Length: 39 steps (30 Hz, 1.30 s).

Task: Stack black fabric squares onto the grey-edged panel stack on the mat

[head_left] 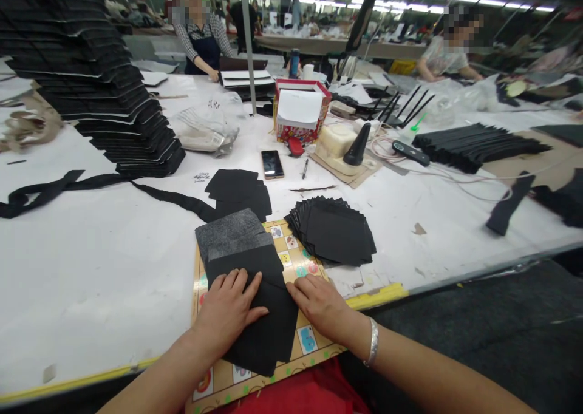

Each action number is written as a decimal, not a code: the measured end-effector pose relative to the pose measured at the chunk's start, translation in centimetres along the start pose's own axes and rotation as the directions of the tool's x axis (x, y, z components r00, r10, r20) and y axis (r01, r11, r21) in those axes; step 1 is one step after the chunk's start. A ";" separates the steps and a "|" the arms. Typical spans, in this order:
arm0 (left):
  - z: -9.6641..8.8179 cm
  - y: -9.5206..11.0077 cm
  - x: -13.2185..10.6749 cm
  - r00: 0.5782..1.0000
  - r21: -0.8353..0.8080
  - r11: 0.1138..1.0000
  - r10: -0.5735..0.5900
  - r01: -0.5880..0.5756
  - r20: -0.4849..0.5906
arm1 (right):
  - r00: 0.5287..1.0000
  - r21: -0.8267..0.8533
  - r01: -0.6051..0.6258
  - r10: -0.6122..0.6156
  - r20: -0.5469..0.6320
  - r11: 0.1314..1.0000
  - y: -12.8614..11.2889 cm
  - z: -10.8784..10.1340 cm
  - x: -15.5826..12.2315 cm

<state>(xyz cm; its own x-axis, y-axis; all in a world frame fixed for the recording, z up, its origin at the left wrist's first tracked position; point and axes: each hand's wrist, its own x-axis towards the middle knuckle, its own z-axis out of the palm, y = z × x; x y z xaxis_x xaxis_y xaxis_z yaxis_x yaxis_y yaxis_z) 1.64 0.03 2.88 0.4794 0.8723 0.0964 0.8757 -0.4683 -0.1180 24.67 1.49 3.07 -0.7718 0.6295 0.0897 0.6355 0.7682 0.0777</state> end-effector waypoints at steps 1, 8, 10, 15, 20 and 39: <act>-0.1 0.0 0.0 1.000 -0.001 1.000 0.004 -0.004 0.009 | 1.000 -0.013 -0.002 0.002 -0.003 1.000 -0.1 0.0 -0.1; -0.3 0.6 0.1 0.998 -0.002 1.000 0.007 -0.007 0.070 | 0.998 -0.056 0.040 -0.037 0.048 0.998 -0.7 -0.6 0.4; -0.4 1.1 0.2 0.995 0.021 1.000 0.000 -0.002 0.098 | 0.997 -0.068 0.040 -0.035 0.065 0.997 -0.8 -0.8 0.2; -0.8 2.0 0.4 0.987 0.088 0.996 -0.021 0.007 0.157 | 0.992 -0.126 -0.071 0.083 0.097 0.990 -0.6 -1.4 -2.4; -0.6 2.4 0.3 0.989 0.100 0.995 -0.040 0.025 0.143 | 0.967 -0.079 -0.254 0.251 -0.043 0.964 -1.5 -1.7 -1.5; 2.8 -0.1 -1.5 0.968 0.009 0.990 -0.139 0.144 -0.209 | 0.827 0.282 -0.562 0.519 0.218 0.777 -2.0 -2.7 2.5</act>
<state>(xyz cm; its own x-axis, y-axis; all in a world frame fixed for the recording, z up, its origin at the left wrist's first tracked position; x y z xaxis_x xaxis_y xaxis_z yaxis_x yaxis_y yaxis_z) 0.68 -0.87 -0.03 0.3547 0.8798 0.3166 0.9350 -0.3367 -0.1118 21.50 1.25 5.84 -0.3124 0.9445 -0.1018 0.9226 0.2761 -0.2696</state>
